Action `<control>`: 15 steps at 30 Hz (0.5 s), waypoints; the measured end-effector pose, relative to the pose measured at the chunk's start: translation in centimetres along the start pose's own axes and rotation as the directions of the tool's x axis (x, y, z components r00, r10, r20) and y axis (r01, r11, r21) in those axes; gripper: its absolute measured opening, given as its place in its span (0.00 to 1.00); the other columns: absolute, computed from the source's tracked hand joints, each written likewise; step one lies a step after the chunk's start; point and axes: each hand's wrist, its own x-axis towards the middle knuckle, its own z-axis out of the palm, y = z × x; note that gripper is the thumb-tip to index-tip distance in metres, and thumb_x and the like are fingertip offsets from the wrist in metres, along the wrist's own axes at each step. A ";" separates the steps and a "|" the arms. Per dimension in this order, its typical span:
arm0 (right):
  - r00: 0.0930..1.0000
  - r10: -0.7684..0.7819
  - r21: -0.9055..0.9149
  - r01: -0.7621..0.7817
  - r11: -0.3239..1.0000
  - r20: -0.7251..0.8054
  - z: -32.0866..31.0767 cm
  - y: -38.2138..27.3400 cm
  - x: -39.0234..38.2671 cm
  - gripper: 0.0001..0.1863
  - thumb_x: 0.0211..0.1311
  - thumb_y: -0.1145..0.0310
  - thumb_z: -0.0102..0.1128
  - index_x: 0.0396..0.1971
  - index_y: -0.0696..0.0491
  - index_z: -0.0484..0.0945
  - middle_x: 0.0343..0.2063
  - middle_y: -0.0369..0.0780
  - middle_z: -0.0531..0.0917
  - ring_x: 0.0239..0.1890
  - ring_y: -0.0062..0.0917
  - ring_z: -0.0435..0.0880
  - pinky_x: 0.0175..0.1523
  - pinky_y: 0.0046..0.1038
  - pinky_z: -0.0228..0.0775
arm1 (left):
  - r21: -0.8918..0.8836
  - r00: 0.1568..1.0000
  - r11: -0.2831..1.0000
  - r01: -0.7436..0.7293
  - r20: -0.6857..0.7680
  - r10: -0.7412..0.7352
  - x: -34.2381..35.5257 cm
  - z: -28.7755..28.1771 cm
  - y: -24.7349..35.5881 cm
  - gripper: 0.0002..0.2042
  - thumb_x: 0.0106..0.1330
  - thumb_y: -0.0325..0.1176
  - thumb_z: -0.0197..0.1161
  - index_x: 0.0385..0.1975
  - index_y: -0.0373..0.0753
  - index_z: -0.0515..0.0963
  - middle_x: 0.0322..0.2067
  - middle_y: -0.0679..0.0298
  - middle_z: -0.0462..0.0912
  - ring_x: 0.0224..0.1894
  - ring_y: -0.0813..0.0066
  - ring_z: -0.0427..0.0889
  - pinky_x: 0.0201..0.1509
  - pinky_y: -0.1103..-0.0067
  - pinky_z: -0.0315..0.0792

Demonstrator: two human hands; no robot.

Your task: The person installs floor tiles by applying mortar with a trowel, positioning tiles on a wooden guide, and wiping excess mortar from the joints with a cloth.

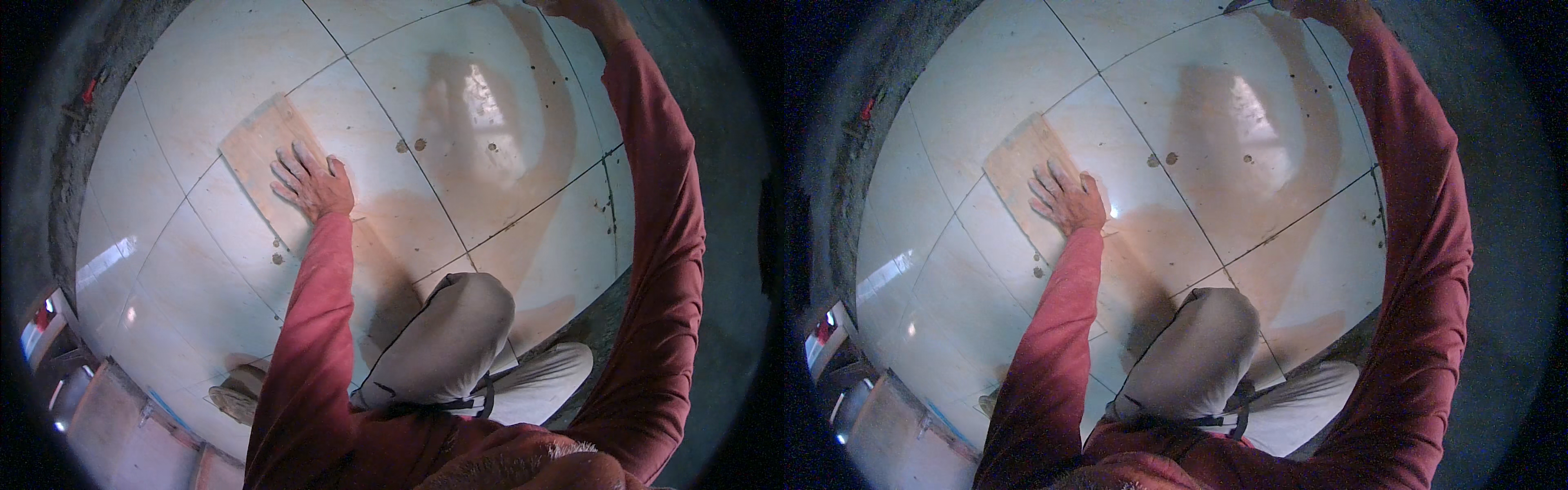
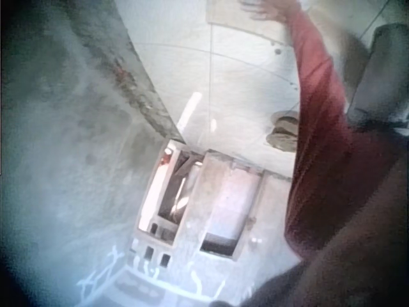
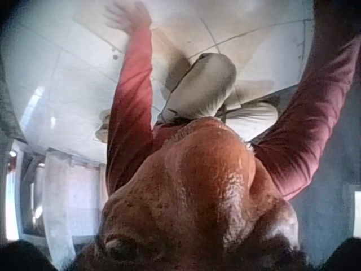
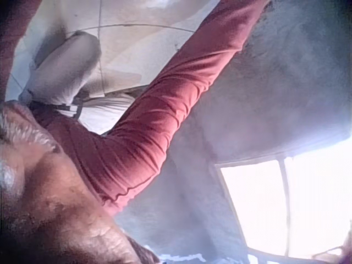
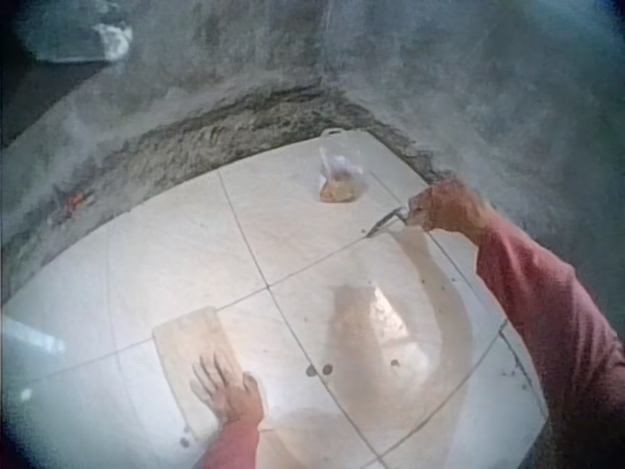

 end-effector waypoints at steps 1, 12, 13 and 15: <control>0.989 -0.116 -0.104 0.107 0.989 -0.088 -0.1 3.9 -1.7 0.13 0.51 0.54 0.71 0.36 0.42 0.87 0.36 0.41 0.89 0.41 0.39 0.88 0.43 0.43 0.78 | -0.057 0.999 0.998 -0.035 0.005 0.036 0.2 0.5 2.3 0.37 0.74 0.54 0.49 0.78 0.42 0.51 0.80 0.53 0.45 0.81 0.48 0.40 0.79 0.47 0.34; 0.998 -0.062 -0.235 0.053 0.971 -0.033 1.7 1.1 2.4 0.10 0.50 0.56 0.67 0.30 0.43 0.85 0.29 0.39 0.87 0.35 0.37 0.86 0.40 0.42 0.77 | -0.082 0.999 0.996 -0.039 -0.002 0.039 0.2 0.8 0.8 0.37 0.75 0.52 0.49 0.78 0.41 0.51 0.79 0.50 0.45 0.81 0.45 0.38 0.79 0.46 0.31; 0.998 -0.063 -0.246 0.054 0.968 -0.027 2.0 1.7 2.0 0.10 0.50 0.55 0.67 0.30 0.43 0.85 0.29 0.39 0.87 0.35 0.37 0.86 0.39 0.42 0.77 | -0.072 0.999 0.997 -0.042 -0.009 0.042 0.3 0.9 1.0 0.37 0.75 0.52 0.49 0.79 0.42 0.50 0.79 0.51 0.46 0.81 0.45 0.39 0.79 0.47 0.32; 0.999 -0.009 -0.289 0.023 0.957 0.052 2.9 2.0 0.3 0.10 0.51 0.55 0.67 0.31 0.43 0.85 0.29 0.39 0.87 0.33 0.37 0.87 0.37 0.42 0.77 | -0.066 0.999 0.997 -0.042 -0.008 0.042 0.2 1.1 1.2 0.37 0.75 0.53 0.49 0.79 0.42 0.49 0.79 0.52 0.46 0.81 0.45 0.40 0.79 0.47 0.33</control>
